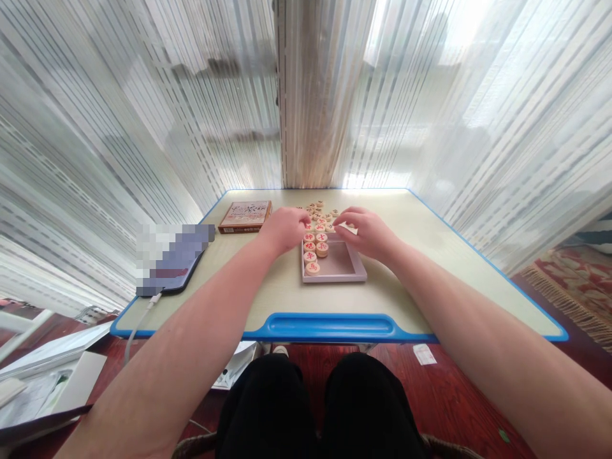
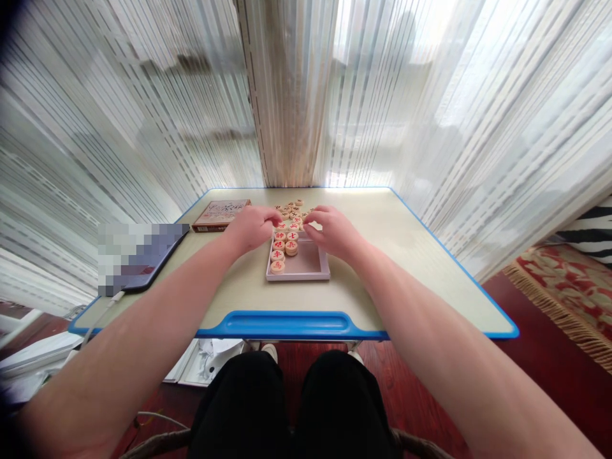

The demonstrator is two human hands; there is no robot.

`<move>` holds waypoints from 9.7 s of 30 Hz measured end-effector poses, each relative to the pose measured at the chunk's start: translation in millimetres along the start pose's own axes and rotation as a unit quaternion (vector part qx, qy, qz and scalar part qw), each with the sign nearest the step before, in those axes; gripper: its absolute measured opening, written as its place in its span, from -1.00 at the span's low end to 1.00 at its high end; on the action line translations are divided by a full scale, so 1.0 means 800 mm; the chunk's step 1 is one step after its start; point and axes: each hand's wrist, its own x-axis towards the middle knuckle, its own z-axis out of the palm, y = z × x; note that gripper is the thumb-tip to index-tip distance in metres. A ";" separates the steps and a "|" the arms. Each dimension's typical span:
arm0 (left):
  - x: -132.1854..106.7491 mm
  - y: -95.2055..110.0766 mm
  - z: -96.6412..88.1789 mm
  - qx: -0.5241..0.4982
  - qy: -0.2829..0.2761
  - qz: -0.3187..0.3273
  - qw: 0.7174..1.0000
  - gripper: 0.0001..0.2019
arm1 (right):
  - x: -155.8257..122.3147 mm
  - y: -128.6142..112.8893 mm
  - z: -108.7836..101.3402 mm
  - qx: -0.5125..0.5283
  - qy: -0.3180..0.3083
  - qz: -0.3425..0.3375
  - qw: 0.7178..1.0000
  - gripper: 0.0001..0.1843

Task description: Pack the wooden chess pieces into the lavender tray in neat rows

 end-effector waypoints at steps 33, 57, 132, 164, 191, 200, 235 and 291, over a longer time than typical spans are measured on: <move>0.009 -0.018 0.016 -0.061 -0.088 0.026 0.994 -0.60 | 0.009 0.006 0.007 0.038 -0.141 0.009 0.989 -0.45; 0.006 -0.011 0.011 0.002 -0.124 0.034 0.992 -0.53 | 0.010 0.007 0.004 -0.002 -0.152 0.072 0.986 -0.38; -0.008 0.033 -0.010 -0.480 -0.021 -0.045 0.876 -0.75 | 0.008 -0.024 -0.002 0.324 0.058 0.075 0.941 -0.68; -0.006 0.018 0.000 -0.357 0.002 -0.086 0.930 -0.72 | -0.015 -0.046 -0.040 0.095 -0.168 -0.018 0.981 -0.85; -0.003 0.012 0.007 -0.213 0.002 -0.038 0.976 -0.71 | -0.017 -0.043 -0.018 0.034 -0.214 -0.070 0.974 -0.88; -0.003 0.012 0.004 -0.201 0.009 -0.029 0.979 -0.70 | -0.016 -0.038 -0.020 0.026 -0.202 -0.072 0.976 -0.88; -0.002 0.004 0.008 -0.179 0.003 -0.024 0.983 -0.71 | -0.009 -0.026 -0.012 0.024 -0.136 -0.051 0.989 -0.87; 0.004 -0.010 0.019 -0.191 -0.105 -0.042 0.975 -0.14 | 0.017 0.010 0.004 0.057 -0.115 0.215 0.968 -0.62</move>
